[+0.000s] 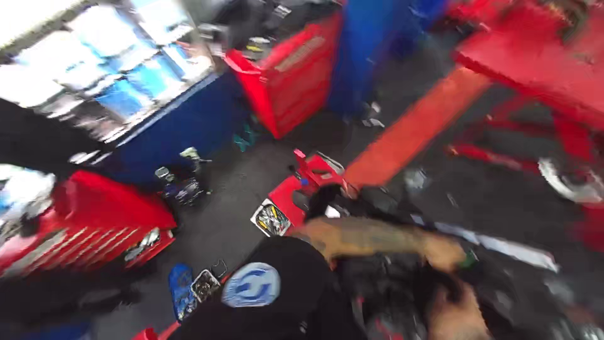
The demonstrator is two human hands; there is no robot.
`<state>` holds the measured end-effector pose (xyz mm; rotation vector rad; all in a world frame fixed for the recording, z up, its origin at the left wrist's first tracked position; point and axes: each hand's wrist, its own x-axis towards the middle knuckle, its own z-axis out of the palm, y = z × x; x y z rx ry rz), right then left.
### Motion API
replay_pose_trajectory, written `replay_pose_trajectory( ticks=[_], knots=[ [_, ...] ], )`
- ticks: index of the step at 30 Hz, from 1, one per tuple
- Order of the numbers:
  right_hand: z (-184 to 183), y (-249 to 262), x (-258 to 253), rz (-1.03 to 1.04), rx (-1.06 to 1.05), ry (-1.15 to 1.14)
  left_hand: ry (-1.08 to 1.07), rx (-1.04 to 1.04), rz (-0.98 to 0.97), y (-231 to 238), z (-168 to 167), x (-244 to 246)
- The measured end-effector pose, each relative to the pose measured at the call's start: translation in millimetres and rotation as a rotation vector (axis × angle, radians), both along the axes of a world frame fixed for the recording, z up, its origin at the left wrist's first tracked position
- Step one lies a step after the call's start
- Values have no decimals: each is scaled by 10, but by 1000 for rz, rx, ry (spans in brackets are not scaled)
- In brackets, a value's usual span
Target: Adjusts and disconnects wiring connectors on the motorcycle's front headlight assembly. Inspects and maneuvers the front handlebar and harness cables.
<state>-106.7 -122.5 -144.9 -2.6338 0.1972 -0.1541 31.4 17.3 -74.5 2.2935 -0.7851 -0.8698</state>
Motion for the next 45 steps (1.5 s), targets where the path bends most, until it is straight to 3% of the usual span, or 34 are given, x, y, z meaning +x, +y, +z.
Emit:
replay_pose_trajectory(
  ticks=[2,6,12,17,22,27,35,41,45],
  knots=[
    [28,32,14,-87,4,32,-111,-129,-219,-207,-506,141],
    [-47,-46,112,-169,49,106,-60,-111,-309,-351,-749,335],
    [3,-13,69,-243,102,152,136,-54,-292,-306,-712,413],
    [-68,33,3,-271,90,62,218,-51,-268,-301,-651,399],
    [-134,73,-37,-285,135,-27,176,-66,-419,-259,-661,465],
    [-103,101,-41,-301,105,-51,181,-43,-234,-293,-624,352],
    [-79,182,-116,-398,-9,18,223,9,-134,-269,-568,279],
    [-60,170,-23,-388,-61,41,241,-19,-160,-269,-621,299],
    [-195,115,154,-446,-121,21,118,32,-237,-250,-628,320]
  ],
)
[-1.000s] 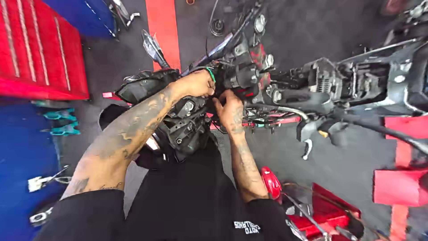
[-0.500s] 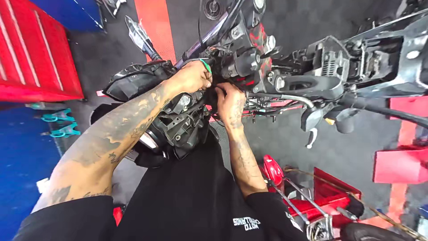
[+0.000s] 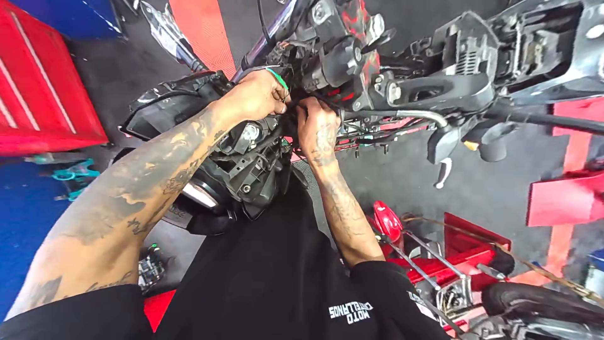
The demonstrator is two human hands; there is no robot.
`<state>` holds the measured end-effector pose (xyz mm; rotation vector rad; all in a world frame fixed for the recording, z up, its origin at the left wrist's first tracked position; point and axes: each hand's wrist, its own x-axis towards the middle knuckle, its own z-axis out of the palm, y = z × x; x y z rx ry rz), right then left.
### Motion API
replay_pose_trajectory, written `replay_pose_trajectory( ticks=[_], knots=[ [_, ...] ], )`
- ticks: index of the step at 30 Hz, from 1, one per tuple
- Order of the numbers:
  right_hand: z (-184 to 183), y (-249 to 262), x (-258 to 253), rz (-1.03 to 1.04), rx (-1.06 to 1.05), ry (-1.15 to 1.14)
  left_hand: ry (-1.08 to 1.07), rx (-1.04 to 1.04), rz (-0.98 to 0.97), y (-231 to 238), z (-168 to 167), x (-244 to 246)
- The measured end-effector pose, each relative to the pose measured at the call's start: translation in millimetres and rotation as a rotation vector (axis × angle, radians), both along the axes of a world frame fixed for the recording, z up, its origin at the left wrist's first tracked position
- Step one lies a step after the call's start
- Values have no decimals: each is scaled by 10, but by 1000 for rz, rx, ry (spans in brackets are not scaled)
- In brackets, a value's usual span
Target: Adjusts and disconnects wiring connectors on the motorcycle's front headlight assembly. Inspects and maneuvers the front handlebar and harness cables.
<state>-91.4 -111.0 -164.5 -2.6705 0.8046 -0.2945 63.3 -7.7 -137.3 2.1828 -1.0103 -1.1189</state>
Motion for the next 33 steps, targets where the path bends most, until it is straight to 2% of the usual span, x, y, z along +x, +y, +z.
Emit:
replay_pose_trajectory(
  ticks=[4,10,15,25,30,33],
  knots=[
    [72,-38,14,45,26,66,-105,12,-42,-5,-6,-28],
    [204,13,188,-32,7,307,-163,30,-44,-28,-30,-32],
    [160,24,228,-31,-39,295,-141,71,0,-51,1,-73],
    [25,14,193,-73,-67,194,-22,14,181,-106,-92,-118],
    [105,54,139,-73,-47,220,-39,48,318,-176,-147,-173],
    [252,207,-131,-41,11,176,-9,110,390,-238,-137,-185]
  ],
)
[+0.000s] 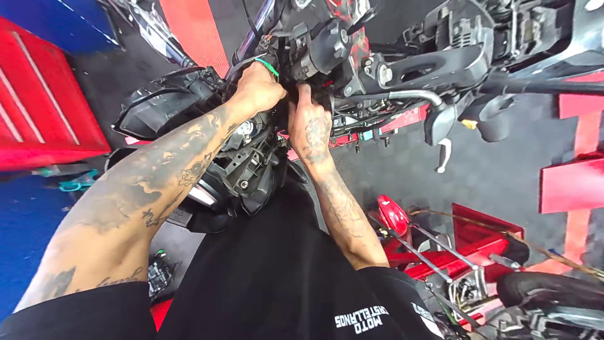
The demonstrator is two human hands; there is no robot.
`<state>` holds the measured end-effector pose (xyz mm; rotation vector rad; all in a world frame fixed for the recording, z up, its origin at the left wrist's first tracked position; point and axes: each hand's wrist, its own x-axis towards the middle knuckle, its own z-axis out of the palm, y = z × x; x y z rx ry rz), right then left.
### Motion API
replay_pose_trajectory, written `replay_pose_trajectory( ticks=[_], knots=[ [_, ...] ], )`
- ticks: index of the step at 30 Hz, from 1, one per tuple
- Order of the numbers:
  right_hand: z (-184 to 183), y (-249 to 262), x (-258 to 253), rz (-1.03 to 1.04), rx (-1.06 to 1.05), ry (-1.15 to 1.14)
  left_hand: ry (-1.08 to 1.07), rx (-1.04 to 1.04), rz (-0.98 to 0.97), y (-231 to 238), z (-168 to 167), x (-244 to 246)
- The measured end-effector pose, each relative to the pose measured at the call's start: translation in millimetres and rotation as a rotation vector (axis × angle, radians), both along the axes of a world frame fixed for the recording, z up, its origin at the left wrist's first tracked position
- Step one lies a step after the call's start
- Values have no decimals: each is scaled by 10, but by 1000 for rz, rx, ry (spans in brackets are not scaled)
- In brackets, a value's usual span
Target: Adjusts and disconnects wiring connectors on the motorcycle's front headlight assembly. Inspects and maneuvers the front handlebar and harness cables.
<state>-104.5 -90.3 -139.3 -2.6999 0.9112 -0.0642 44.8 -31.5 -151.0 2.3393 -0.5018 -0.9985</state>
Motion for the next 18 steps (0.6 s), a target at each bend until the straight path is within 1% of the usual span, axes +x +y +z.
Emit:
replay_pose_trajectory(
  ticks=[2,3,5,7,12,14,18],
  knots=[
    [96,103,-286,42,90,-90,29,-19,32,-26,-22,24],
    [82,142,-372,60,88,-158,32,-26,36,-21,-29,13],
    [18,151,-412,107,47,-296,-9,-48,41,-27,-38,-12],
    [-5,94,-363,131,55,-345,-36,-58,52,-34,-68,-17],
    [-171,-74,165,-32,140,-106,-80,-50,-8,-24,-70,31],
    [-190,-39,219,-63,149,-83,-96,-41,-18,-9,-50,42],
    [-199,-27,248,-98,201,-77,-27,-25,-1,43,60,32]
  ],
)
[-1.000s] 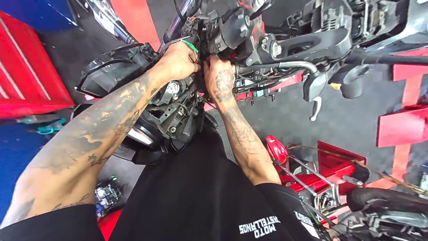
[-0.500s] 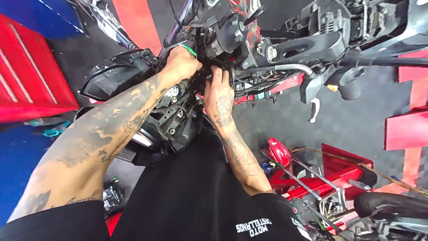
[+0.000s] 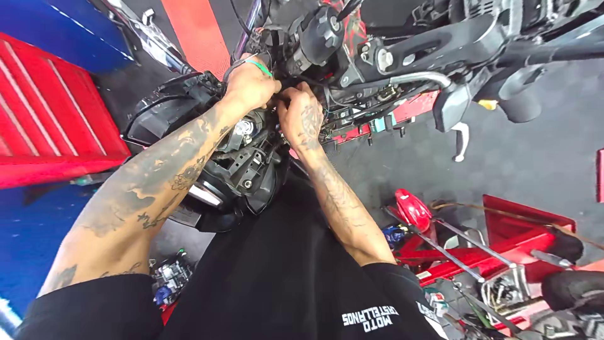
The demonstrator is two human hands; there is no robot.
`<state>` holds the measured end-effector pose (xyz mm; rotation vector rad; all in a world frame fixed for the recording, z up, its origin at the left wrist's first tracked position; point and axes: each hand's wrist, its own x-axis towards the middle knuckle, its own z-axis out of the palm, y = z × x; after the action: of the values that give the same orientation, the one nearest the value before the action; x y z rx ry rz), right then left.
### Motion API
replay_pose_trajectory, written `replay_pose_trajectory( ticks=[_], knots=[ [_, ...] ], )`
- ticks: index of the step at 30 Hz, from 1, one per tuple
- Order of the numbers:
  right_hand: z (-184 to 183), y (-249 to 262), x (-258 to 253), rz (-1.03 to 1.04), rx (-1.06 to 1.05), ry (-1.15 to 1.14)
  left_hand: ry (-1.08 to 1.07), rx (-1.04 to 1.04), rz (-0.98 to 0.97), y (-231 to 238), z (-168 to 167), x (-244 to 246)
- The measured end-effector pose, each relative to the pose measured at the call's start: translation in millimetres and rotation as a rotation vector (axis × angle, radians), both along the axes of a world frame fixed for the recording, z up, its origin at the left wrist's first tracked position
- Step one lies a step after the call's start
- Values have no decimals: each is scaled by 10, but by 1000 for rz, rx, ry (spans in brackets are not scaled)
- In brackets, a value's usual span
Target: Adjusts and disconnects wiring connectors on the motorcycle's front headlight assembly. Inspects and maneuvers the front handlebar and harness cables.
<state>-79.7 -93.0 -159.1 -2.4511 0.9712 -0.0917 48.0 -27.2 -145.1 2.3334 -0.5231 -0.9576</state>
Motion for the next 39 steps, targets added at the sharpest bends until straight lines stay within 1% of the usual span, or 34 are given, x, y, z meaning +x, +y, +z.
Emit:
replay_pose_trajectory(
  ticks=[3,8,12,15,19,21,24,28,31,39],
  knots=[
    [10,-28,22,2,29,5,-26,35,-77,22,101,-4],
    [43,-42,56,-29,99,65,-9,63,-111,11,156,20],
    [-13,-52,54,1,73,49,-135,119,-180,80,231,4],
    [-50,-63,43,18,59,35,-208,73,-280,158,266,-7],
    [-53,-104,47,49,115,48,-84,-49,-362,219,180,82],
    [-28,-134,26,76,162,57,-32,-13,-399,225,176,116],
    [-29,-186,-1,119,216,25,-68,40,-462,225,178,119],
    [-30,-241,-10,159,273,-4,-110,6,-534,203,163,113],
    [-23,-233,-7,147,278,-3,-97,0,-534,212,162,132],
    [-16,-196,-21,133,219,2,-16,-49,-397,230,170,105]
  ],
)
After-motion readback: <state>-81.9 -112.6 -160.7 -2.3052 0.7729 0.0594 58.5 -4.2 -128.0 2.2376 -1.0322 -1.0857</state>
